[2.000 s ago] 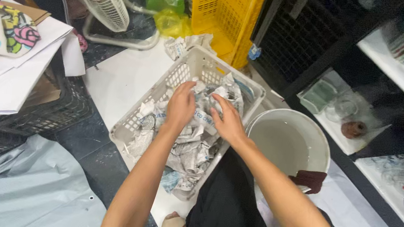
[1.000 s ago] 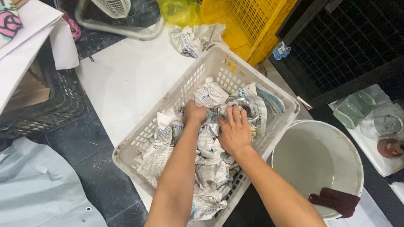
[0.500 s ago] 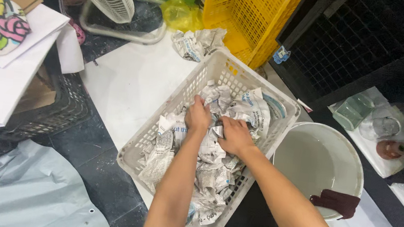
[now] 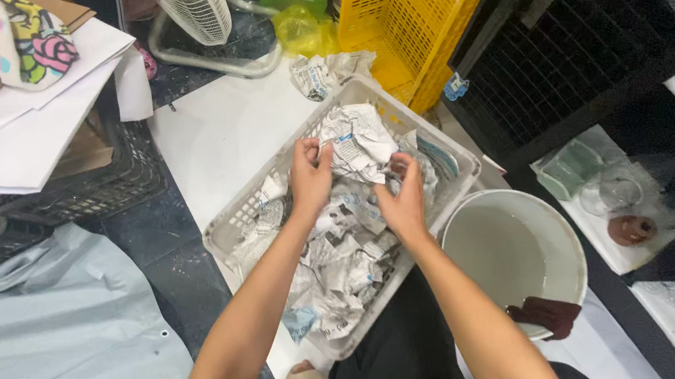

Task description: The person sits on the floor and washes ceramic bowls and plates in a bucket of water using a sponge and cloth. They unwrap items from newspaper, scrub them, rinse, and place them on a nearby shelf.

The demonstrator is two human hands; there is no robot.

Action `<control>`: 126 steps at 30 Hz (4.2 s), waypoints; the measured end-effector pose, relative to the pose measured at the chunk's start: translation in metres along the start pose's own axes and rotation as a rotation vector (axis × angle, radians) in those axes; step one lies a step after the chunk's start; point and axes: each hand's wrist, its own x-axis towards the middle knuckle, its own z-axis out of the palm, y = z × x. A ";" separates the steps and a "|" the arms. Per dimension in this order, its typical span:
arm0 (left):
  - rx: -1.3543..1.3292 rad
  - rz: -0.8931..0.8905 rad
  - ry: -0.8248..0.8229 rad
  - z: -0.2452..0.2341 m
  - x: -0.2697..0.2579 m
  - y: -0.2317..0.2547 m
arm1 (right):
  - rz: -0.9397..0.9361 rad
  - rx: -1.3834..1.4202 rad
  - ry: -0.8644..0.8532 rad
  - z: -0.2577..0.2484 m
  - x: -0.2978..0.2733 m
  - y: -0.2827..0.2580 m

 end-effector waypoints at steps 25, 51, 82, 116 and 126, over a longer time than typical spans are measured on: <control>-0.338 -0.182 -0.544 0.047 -0.149 0.124 | -0.268 -0.024 0.142 -0.189 -0.080 -0.092; -0.472 -0.422 -0.639 0.089 -0.222 0.135 | 0.385 0.479 -0.203 -0.258 -0.108 -0.033; -0.651 -0.606 -0.886 0.077 -0.236 0.165 | 0.410 0.657 -0.010 -0.264 -0.129 -0.043; -0.438 -0.386 -0.450 0.109 -0.252 0.106 | 0.122 0.315 -0.269 -0.295 -0.143 -0.047; -0.524 -0.521 -0.498 0.116 -0.270 0.142 | 0.103 0.300 -0.114 -0.302 -0.153 -0.052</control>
